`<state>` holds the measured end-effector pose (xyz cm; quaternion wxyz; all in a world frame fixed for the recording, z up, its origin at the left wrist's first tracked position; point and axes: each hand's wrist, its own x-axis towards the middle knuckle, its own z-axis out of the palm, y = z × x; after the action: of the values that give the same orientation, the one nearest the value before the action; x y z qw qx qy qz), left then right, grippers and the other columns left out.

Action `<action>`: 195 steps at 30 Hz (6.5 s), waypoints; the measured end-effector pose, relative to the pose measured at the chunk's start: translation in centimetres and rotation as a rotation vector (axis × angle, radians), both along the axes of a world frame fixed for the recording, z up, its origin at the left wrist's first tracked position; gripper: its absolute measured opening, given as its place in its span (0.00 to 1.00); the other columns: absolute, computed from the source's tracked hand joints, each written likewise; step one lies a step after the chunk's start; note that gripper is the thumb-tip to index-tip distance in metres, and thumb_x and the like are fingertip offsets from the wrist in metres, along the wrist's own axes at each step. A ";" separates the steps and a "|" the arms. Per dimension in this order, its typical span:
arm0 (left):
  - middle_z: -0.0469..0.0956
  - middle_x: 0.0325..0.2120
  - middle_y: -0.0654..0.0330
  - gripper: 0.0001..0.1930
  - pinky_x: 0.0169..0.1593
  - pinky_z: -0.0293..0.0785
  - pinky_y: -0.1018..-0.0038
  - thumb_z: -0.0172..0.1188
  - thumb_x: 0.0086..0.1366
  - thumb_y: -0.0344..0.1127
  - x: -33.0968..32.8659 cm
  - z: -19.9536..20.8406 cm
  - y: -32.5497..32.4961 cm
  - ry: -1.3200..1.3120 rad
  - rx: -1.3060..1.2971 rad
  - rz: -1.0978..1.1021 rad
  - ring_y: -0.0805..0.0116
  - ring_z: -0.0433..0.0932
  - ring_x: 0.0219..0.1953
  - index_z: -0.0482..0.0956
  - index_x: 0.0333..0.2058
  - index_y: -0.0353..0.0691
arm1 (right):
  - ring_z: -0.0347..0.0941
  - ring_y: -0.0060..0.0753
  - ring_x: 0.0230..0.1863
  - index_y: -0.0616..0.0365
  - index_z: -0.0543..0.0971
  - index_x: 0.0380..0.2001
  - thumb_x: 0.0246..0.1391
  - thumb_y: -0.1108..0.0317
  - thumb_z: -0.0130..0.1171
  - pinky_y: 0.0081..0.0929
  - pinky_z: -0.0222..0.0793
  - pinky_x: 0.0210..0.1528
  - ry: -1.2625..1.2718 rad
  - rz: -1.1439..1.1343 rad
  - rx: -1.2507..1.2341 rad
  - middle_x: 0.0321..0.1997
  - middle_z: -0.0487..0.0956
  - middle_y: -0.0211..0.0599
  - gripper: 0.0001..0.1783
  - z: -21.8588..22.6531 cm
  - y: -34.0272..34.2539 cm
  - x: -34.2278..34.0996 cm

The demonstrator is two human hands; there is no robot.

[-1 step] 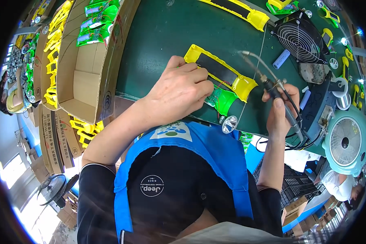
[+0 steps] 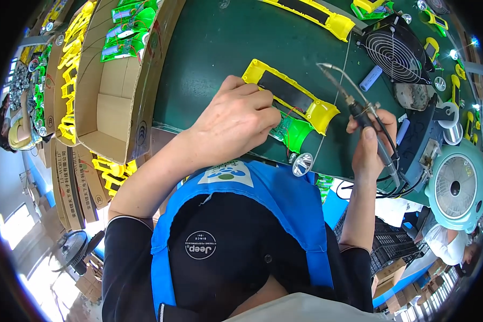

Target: Soldering wires to circuit boards and assembling components into flashlight casings on a production line.

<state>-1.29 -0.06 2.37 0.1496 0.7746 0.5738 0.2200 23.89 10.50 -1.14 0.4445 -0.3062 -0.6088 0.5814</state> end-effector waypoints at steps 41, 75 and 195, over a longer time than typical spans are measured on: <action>0.75 0.37 0.52 0.27 0.43 0.72 0.59 0.69 0.50 0.34 -12.6 -4.5 24.3 -0.151 0.318 0.775 0.45 0.77 0.40 0.62 0.44 0.42 | 0.74 0.45 0.39 0.58 0.69 0.44 0.54 0.67 0.59 0.34 0.71 0.42 -0.221 -0.074 0.397 0.38 0.73 0.44 0.16 -1.9 0.1 -4.6; 0.75 0.53 0.54 0.21 0.57 0.62 0.65 0.55 0.54 0.40 -27.5 4.2 10.8 0.180 0.199 0.026 0.55 0.72 0.51 0.78 0.46 0.42 | 0.72 0.33 0.39 0.58 0.71 0.44 0.53 0.71 0.59 0.29 0.69 0.44 -0.250 -0.228 0.354 0.38 0.73 0.39 0.15 -3.1 -0.2 -8.0; 0.73 0.26 0.58 0.06 0.38 0.71 0.66 0.60 0.52 0.29 4.3 -0.7 4.6 -0.017 0.114 -0.205 0.59 0.74 0.33 0.73 0.29 0.37 | 0.75 0.28 0.42 0.61 0.70 0.44 0.53 0.77 0.59 0.23 0.70 0.45 -0.158 0.056 0.347 0.40 0.76 0.39 0.15 -1.5 5.2 -8.5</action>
<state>3.03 4.54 1.64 0.1321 0.8347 0.4766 0.2424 15.35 15.75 -2.66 0.4250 -0.2527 -0.7412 0.4541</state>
